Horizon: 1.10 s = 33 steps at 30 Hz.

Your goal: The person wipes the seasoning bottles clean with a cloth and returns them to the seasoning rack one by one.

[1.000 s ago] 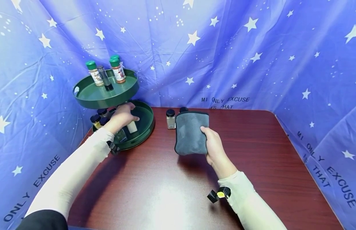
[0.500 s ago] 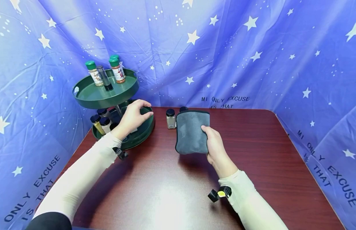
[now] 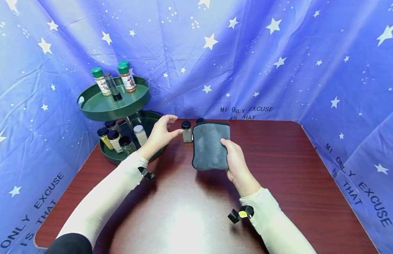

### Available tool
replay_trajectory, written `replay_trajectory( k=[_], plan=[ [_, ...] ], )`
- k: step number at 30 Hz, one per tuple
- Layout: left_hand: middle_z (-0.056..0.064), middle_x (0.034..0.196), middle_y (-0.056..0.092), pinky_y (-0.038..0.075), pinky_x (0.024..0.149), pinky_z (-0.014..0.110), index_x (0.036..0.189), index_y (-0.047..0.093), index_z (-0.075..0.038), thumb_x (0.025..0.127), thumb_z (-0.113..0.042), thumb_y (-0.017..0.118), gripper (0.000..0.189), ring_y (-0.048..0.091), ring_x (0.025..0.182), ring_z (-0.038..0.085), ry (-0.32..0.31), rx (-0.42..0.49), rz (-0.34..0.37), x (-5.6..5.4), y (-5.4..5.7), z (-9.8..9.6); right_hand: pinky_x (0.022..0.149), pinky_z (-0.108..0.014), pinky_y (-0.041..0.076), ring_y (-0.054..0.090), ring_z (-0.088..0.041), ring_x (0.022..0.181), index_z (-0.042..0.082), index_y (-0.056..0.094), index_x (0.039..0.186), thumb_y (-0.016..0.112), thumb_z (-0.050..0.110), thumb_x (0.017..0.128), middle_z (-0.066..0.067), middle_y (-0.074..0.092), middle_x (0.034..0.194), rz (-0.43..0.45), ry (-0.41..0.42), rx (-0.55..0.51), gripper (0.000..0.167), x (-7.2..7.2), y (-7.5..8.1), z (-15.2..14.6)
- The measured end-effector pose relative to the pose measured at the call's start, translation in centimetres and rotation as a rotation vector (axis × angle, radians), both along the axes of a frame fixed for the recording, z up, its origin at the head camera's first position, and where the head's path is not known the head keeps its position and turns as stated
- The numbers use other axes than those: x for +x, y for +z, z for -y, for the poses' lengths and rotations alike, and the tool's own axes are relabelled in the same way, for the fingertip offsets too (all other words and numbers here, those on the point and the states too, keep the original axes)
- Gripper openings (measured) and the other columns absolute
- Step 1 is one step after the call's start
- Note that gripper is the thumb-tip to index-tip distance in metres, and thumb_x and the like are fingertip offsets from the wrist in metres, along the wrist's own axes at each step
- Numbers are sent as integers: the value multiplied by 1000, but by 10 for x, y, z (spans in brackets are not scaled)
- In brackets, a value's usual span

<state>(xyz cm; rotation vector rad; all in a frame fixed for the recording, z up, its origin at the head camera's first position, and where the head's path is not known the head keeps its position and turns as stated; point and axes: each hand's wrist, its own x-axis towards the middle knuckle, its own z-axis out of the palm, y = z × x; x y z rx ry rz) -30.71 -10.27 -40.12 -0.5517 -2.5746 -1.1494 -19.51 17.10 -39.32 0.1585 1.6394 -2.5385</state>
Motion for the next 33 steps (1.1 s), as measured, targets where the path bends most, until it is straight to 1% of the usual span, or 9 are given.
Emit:
replay_trajectory(
  k=[6, 10, 14, 17, 20, 24, 25, 29, 33],
  plan=[
    [15, 139, 57, 43, 112, 41, 142, 50, -3, 87, -26, 84, 69, 54, 130, 29, 35, 33, 84, -10, -14, -14, 64, -26, 57, 68, -8, 67, 12, 57, 110, 47, 25, 107, 5, 69, 79, -1, -8, -7, 18, 0, 2, -1],
    [17, 141, 56, 42, 113, 41, 144, 46, -2, 85, -23, 86, 75, 55, 131, 31, 55, 72, 128, -16, -20, -21, 64, -26, 57, 68, -8, 67, 12, 58, 108, 47, 25, 107, 5, 69, 79, -8, -9, -2, 18, 0, 2, -1],
    [18, 142, 55, 42, 113, 42, 146, 43, -2, 83, -22, 87, 80, 55, 131, 32, 69, 74, 175, -22, -24, -26, 64, -26, 57, 69, -8, 67, 12, 59, 108, 47, 26, 107, 5, 69, 79, -12, -8, -3, 18, 0, 1, -2],
    [19, 142, 54, 41, 114, 43, 148, 41, -2, 82, -22, 88, 84, 53, 133, 32, 75, 54, 199, -26, -28, -29, 64, -25, 57, 69, -8, 67, 12, 59, 107, 47, 26, 107, 5, 69, 78, -11, -10, -8, 18, 0, 1, -2],
    [18, 142, 55, 40, 114, 42, 148, 41, -2, 81, -21, 88, 84, 53, 133, 31, 82, 46, 186, -31, -31, -31, 64, -26, 57, 69, -9, 67, 12, 59, 108, 47, 26, 107, 5, 69, 78, -9, -13, -7, 18, 0, 2, -2],
    [16, 141, 57, 42, 113, 42, 147, 43, -3, 80, -19, 89, 83, 54, 132, 30, 79, 47, 148, -38, -35, -31, 64, -25, 57, 69, -8, 67, 12, 58, 109, 47, 25, 107, 5, 69, 78, -9, -15, -5, 18, 1, 2, -2],
    [16, 141, 57, 42, 113, 41, 147, 43, -3, 80, -20, 89, 83, 55, 131, 30, 77, 44, 149, -40, -35, -30, 64, -25, 57, 69, -8, 67, 12, 58, 109, 47, 25, 107, 5, 69, 79, -9, -14, -6, 18, 1, 3, -2],
    [15, 143, 58, 44, 111, 42, 150, 40, -4, 80, -21, 90, 88, 56, 130, 30, 53, 36, 214, -45, -39, -28, 64, -26, 58, 69, -8, 67, 12, 57, 109, 46, 25, 108, 6, 69, 79, -13, -12, -10, 17, 1, 2, -2],
    [17, 140, 60, 46, 108, 43, 150, 40, -4, 80, -18, 89, 87, 59, 126, 30, 30, 47, 291, -48, -41, -28, 64, -26, 58, 69, -8, 67, 13, 58, 108, 46, 25, 108, 6, 69, 78, -14, -8, -11, 17, 1, 1, -2]
  ],
)
